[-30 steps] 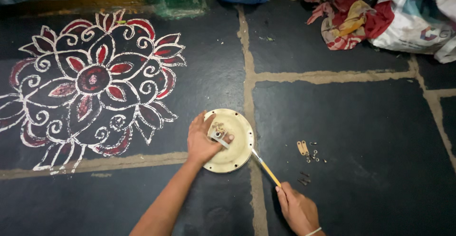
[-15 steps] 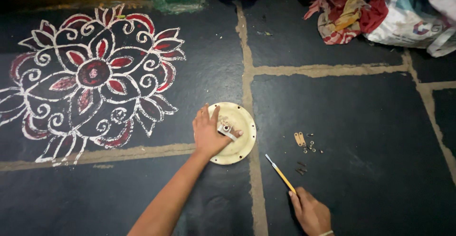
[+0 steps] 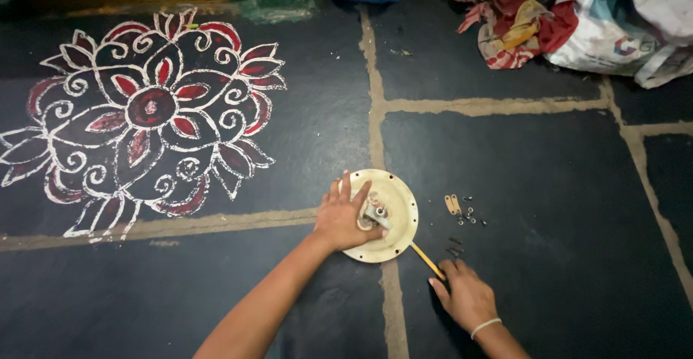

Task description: The person assembles a ceiling fan mounting plate by hand, inserting screws and washers into pre-drilled holes. They use a screwdriver to tighten the screws and periodically flip the plate to check alignment and fit.

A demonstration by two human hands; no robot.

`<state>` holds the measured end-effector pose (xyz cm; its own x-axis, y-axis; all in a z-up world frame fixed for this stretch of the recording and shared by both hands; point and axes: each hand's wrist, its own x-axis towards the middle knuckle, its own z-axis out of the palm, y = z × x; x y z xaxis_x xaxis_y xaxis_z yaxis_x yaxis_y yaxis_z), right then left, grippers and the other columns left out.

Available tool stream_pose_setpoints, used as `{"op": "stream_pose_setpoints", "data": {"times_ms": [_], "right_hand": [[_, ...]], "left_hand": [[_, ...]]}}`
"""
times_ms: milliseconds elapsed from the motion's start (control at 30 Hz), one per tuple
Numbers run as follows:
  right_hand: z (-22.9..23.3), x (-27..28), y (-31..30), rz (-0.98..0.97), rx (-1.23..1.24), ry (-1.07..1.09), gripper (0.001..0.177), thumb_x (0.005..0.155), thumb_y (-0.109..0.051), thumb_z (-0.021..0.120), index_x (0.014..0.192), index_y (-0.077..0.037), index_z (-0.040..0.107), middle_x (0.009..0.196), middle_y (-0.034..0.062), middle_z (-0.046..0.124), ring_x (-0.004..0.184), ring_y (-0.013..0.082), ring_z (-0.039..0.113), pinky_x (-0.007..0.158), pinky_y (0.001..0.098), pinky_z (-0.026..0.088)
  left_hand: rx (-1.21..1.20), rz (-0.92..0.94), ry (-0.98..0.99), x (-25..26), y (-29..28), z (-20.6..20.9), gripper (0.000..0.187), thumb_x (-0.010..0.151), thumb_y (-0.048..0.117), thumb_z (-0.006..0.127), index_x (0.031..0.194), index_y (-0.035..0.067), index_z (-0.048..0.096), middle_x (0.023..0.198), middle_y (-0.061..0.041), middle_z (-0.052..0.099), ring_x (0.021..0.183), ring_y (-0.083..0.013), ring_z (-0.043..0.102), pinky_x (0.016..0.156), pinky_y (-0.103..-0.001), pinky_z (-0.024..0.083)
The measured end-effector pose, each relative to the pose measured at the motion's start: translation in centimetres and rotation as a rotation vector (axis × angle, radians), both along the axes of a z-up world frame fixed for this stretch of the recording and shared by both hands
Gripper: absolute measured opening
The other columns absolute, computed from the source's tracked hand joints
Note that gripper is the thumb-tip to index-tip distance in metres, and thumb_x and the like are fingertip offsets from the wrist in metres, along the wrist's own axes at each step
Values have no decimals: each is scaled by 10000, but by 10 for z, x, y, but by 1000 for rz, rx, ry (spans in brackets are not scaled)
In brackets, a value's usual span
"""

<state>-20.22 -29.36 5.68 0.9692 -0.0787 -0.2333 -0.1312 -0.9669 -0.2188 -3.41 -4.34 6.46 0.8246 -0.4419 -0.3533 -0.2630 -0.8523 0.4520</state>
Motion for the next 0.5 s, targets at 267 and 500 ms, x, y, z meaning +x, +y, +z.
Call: {"op": "stream_pose_setpoints", "data": {"times_ms": [267, 500], "right_hand": [[72, 77, 71, 64, 319, -354, 477, 913, -383, 671, 1275, -81, 598, 1123, 127, 674, 1022, 333, 676, 794, 444, 562], [66, 129, 110, 40, 218, -69, 437, 895, -484, 685, 1152, -132, 712, 1090, 130, 676, 976, 319, 690, 800, 442, 554]], "left_hand": [[-323, 105, 45, -14, 34, -44, 1239, 592, 431, 934, 1597, 171, 256, 1680, -223, 122, 1528, -420, 177, 1216, -486, 258], [-967, 796, 537, -14, 47, -94, 895, 783, 201, 749, 1548, 53, 308, 1365, -175, 631, 1177, -255, 650, 971, -362, 522]]}}
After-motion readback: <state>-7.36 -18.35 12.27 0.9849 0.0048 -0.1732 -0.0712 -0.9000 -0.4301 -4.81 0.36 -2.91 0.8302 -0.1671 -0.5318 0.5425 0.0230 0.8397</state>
